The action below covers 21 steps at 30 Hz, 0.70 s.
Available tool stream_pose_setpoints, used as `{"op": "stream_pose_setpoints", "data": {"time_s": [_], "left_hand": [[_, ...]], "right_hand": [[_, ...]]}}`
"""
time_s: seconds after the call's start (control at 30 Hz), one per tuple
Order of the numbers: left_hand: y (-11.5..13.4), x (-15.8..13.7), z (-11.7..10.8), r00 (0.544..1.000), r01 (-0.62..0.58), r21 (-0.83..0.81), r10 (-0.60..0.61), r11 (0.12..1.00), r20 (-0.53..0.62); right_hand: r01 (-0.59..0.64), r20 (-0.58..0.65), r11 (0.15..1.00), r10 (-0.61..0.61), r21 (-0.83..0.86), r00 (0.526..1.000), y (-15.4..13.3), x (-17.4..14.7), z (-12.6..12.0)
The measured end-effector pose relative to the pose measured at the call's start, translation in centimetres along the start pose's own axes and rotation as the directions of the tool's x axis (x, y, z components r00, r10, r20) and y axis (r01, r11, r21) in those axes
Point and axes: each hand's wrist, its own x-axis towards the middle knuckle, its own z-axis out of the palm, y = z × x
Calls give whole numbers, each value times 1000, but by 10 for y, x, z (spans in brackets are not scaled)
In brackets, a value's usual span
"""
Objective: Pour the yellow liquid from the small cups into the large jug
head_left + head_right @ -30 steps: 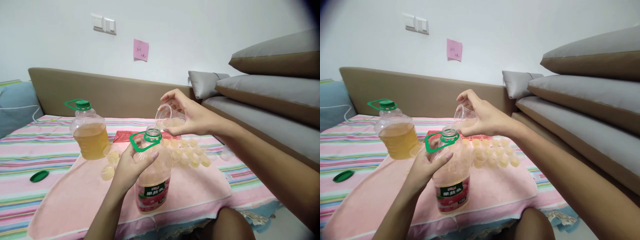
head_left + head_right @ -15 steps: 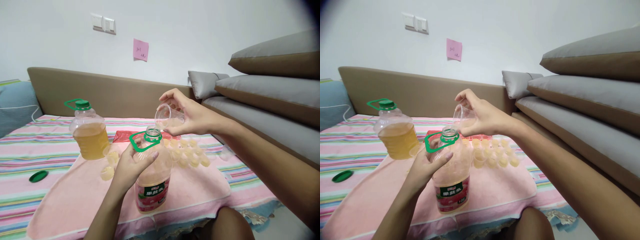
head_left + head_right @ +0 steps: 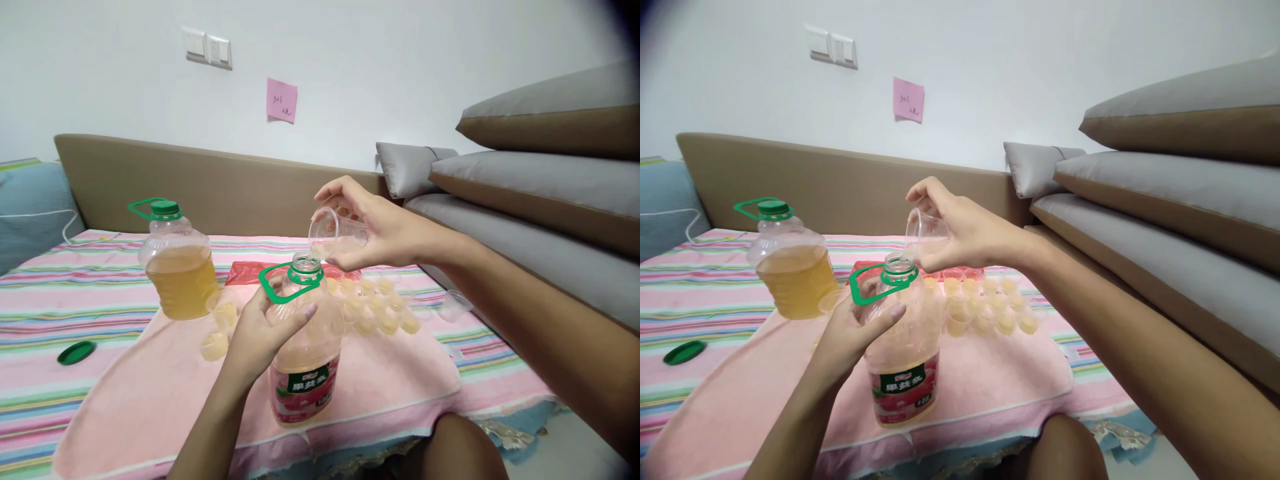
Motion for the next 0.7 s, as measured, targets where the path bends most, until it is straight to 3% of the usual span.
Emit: {"op": "stream_pose_setpoints", "data": {"time_s": [0.7], "left_hand": [[1,-1,-1,1000,-3,-13,4,1000,11]], "right_hand": [[-11,75,998,16,-66,997,-11,6,-6]]}}
